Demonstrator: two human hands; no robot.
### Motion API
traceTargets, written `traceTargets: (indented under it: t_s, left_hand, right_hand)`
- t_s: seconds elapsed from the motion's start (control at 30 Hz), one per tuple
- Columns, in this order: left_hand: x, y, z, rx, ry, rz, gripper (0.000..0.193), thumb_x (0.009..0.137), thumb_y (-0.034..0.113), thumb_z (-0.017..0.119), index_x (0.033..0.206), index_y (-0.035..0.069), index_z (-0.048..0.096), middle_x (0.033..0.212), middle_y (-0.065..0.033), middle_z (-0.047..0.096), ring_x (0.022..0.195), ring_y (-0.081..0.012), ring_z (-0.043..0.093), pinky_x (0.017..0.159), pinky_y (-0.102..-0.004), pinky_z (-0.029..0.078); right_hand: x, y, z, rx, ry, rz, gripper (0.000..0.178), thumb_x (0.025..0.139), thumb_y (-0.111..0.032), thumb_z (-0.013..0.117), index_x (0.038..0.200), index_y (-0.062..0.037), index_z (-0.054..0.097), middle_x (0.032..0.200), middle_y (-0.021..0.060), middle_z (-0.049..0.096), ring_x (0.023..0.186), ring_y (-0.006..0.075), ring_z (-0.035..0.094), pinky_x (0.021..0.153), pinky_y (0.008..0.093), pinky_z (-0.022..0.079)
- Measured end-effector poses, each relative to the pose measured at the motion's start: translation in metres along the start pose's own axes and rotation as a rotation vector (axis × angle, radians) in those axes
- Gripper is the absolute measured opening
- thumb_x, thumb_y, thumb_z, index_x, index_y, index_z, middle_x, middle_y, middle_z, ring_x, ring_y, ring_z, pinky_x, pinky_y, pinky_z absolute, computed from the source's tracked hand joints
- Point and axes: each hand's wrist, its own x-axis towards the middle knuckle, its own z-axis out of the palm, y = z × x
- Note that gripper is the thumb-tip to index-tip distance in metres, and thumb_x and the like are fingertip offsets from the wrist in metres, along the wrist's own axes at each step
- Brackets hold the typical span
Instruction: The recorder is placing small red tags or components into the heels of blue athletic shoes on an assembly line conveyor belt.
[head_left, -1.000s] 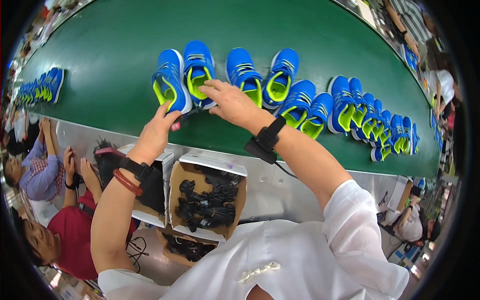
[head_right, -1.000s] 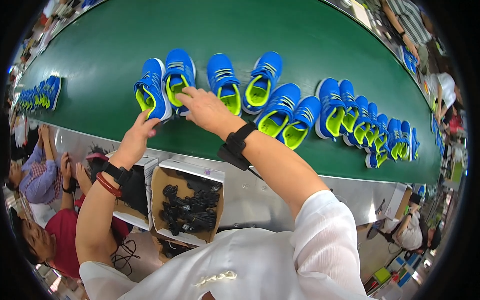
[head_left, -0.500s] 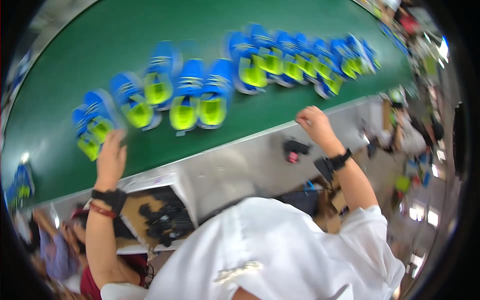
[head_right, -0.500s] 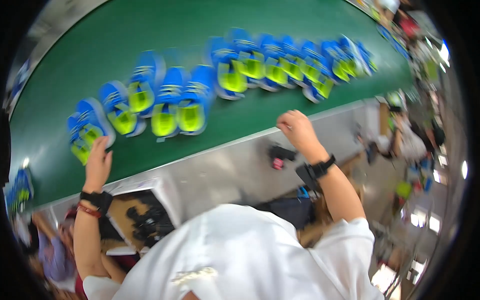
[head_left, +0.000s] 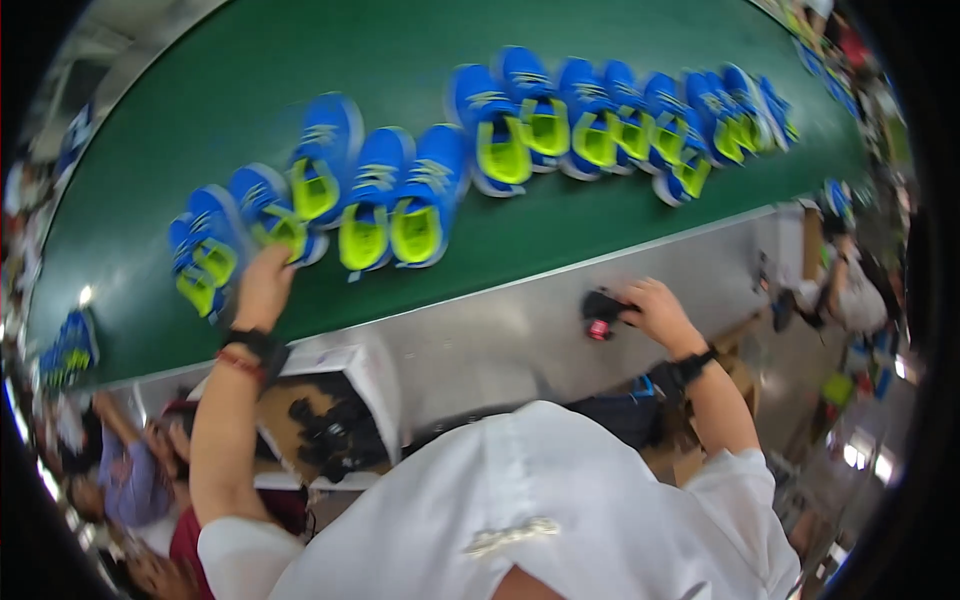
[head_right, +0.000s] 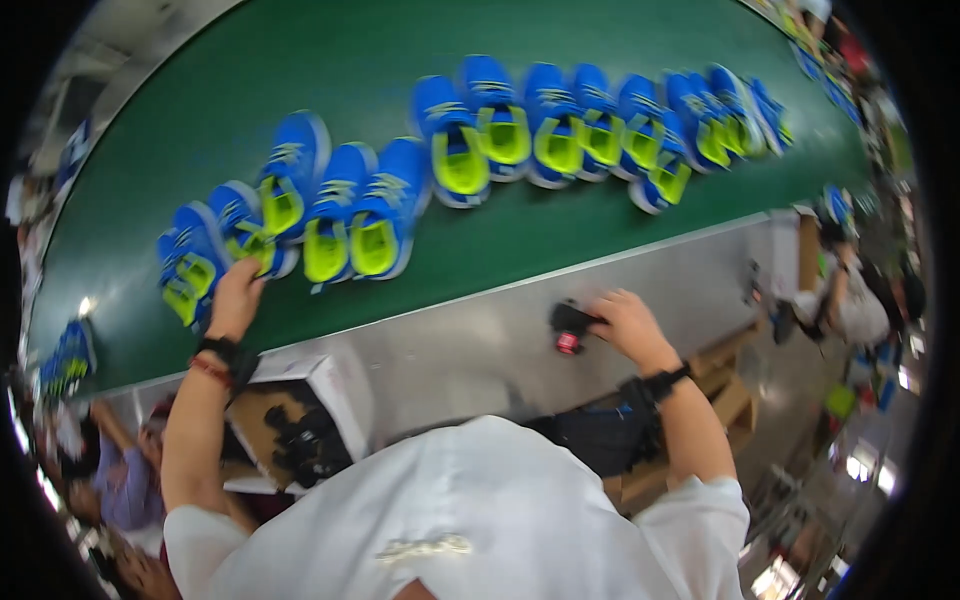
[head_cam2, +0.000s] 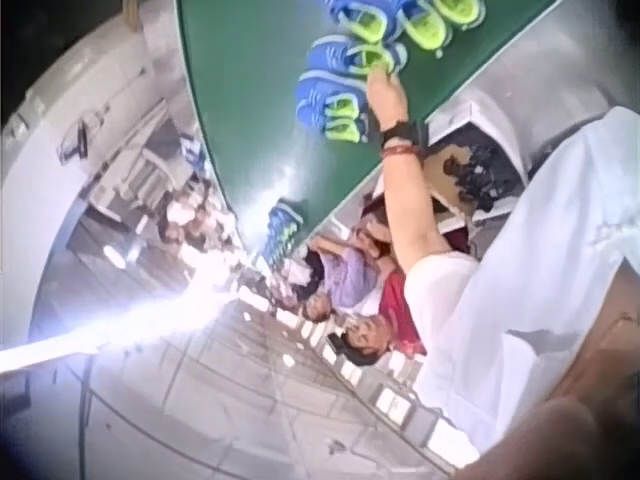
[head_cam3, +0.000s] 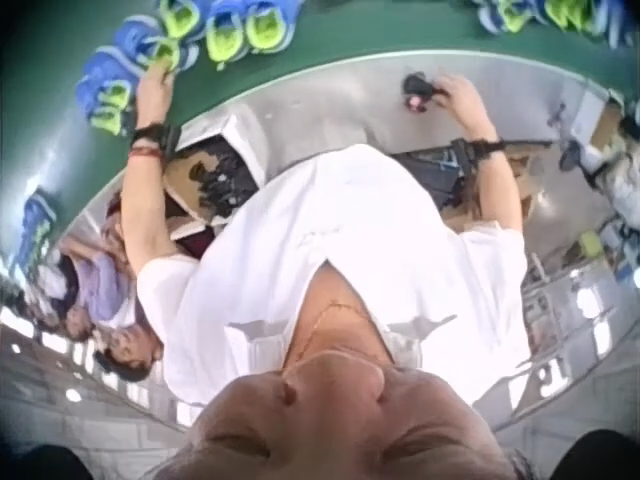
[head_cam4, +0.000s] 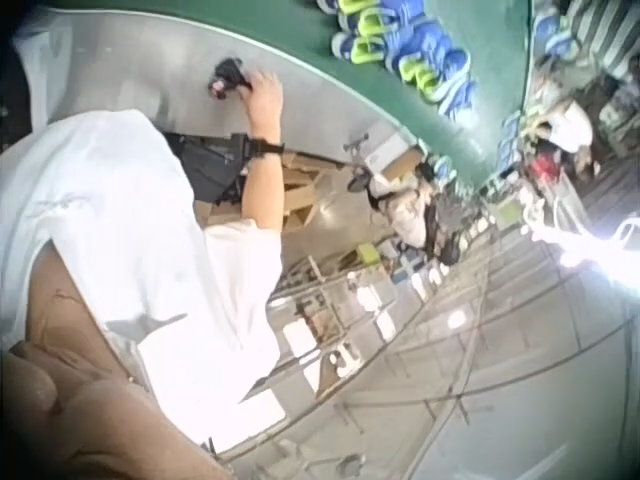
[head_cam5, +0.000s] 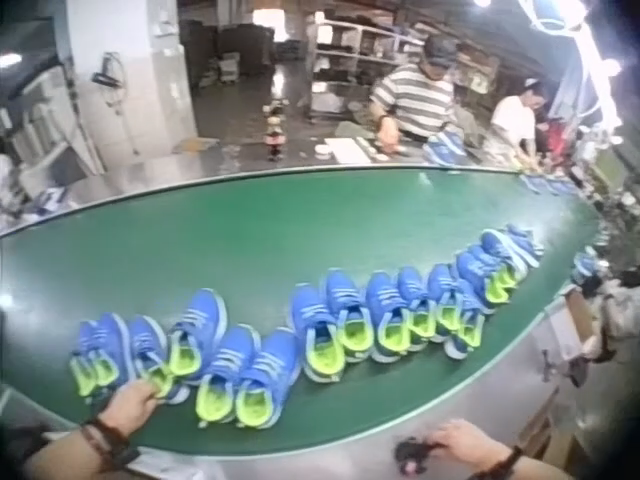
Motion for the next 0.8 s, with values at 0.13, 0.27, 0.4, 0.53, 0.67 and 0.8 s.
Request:
traceTargets:
  t_s: [0.13,0.27,0.4,0.53,0.67,0.8]
  left_hand:
    - [0.000,-0.002,-0.001,-0.076,0.015,0.013,0.019,0.074,0.005,0.066,0.092,0.002,0.061,0.092,-0.0166,0.062,0.088,-0.0368,0.059,0.075,-0.0415,0.048]
    - [-0.006,-0.002,-0.014,-0.058,0.034,-0.012,0.018,0.074,0.006,0.067,0.091,0.002,0.061,0.092,-0.0159,0.062,0.086,-0.0365,0.059,0.073,-0.0419,0.048]
    - [-0.009,-0.006,-0.022,-0.128,0.066,-0.051,0.019,0.075,0.009,0.067,0.092,0.002,0.062,0.091,-0.0160,0.063,0.085,-0.0363,0.060,0.073,-0.0417,0.049]
    - [-0.003,-0.006,-0.024,-0.181,0.026,-0.048,0.018,0.076,0.010,0.067,0.092,0.003,0.064,0.092,-0.0147,0.064,0.085,-0.0350,0.061,0.074,-0.0409,0.049]
    - [-0.004,-0.006,-0.023,-0.180,0.029,-0.028,0.018,0.076,0.010,0.067,0.092,0.003,0.064,0.093,-0.0133,0.065,0.085,-0.0342,0.061,0.074,-0.0406,0.050]
    - [-0.005,-0.010,-0.025,-0.192,0.055,-0.009,0.018,0.076,0.011,0.067,0.092,0.004,0.063,0.091,-0.0122,0.064,0.084,-0.0335,0.062,0.072,-0.0411,0.050]
  right_hand:
    - [0.002,-0.026,-0.024,0.089,-0.024,0.071,0.023,0.065,-0.011,0.075,0.078,-0.0052,0.058,0.078,0.0091,0.059,0.078,0.0289,0.055,0.069,0.0392,0.045]
    - [0.051,-0.104,-0.033,0.639,-0.185,0.249,0.018,0.081,-0.011,0.067,0.089,-0.0016,0.054,0.082,0.0091,0.064,0.066,0.0201,0.060,0.059,0.0331,0.047]
    - [0.137,-0.243,-0.026,0.894,-0.411,0.081,0.020,0.094,-0.018,0.047,0.106,-0.0015,0.045,0.071,0.0072,0.062,0.054,0.0126,0.057,0.052,0.0275,0.046]
    - [0.193,-0.312,0.009,1.028,-0.425,0.041,0.022,0.096,-0.021,0.041,0.098,0.0005,0.044,0.067,0.0088,0.059,0.043,0.0144,0.052,0.042,0.0283,0.041]
    - [0.215,-0.335,0.026,1.059,-0.414,0.118,0.022,0.096,-0.020,0.041,0.099,0.0010,0.043,0.065,0.0096,0.058,0.041,0.0149,0.051,0.040,0.0289,0.040]
    - [0.218,-0.344,0.042,1.141,-0.459,0.167,0.021,0.096,-0.020,0.041,0.098,0.0001,0.043,0.065,0.0102,0.058,0.041,0.0142,0.051,0.039,0.0280,0.039]
